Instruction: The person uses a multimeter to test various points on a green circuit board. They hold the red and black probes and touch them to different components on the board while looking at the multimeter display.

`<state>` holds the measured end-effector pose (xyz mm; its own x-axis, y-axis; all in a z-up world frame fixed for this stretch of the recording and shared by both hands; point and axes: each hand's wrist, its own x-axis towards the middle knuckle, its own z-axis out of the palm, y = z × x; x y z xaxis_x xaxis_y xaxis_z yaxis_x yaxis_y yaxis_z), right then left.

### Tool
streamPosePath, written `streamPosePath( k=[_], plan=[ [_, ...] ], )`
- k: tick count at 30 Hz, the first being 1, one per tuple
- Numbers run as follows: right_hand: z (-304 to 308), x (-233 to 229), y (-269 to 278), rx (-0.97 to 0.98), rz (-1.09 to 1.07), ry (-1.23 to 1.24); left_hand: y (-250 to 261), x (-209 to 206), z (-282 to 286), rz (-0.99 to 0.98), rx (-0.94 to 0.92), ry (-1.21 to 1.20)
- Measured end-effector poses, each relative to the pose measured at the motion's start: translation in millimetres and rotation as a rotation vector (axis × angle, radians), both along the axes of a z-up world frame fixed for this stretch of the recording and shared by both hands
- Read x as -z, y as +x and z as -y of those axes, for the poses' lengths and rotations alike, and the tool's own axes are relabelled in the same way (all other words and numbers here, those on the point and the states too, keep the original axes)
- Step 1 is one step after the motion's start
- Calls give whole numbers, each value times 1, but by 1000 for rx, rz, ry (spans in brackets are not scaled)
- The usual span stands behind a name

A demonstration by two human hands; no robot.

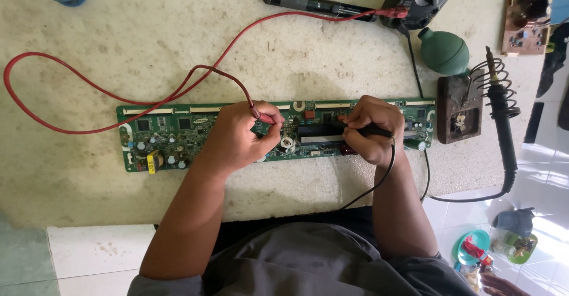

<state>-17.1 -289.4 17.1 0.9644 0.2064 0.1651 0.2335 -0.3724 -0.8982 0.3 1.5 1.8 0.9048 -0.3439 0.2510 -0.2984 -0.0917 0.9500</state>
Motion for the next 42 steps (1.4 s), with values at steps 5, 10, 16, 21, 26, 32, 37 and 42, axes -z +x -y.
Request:
streamPosePath(
  k=[5,10,16,21,26,32,37,42],
  plan=[
    [0,0,0,5,-5,-18,1,1,0,14,1,8],
    [0,2,0,2,14,35,0,1,0,15,-2,-15],
    [1,4,0,6,43,40,1,0,1,26,2,-17],
    [-3,-1,1,15,19,48,0,1,0,24,-5,-4],
    [-4,-1,0,24,27,64,0,1,0,27,1,-3],
    [0,2,1,10,17,45,3,-2,-1,58,19,-23],
    [2,4,3,0,34,67,3,-7,0,69,-10,40],
    [1,5,3,3,43,106,0,-6,5,100,-50,78]
  ],
)
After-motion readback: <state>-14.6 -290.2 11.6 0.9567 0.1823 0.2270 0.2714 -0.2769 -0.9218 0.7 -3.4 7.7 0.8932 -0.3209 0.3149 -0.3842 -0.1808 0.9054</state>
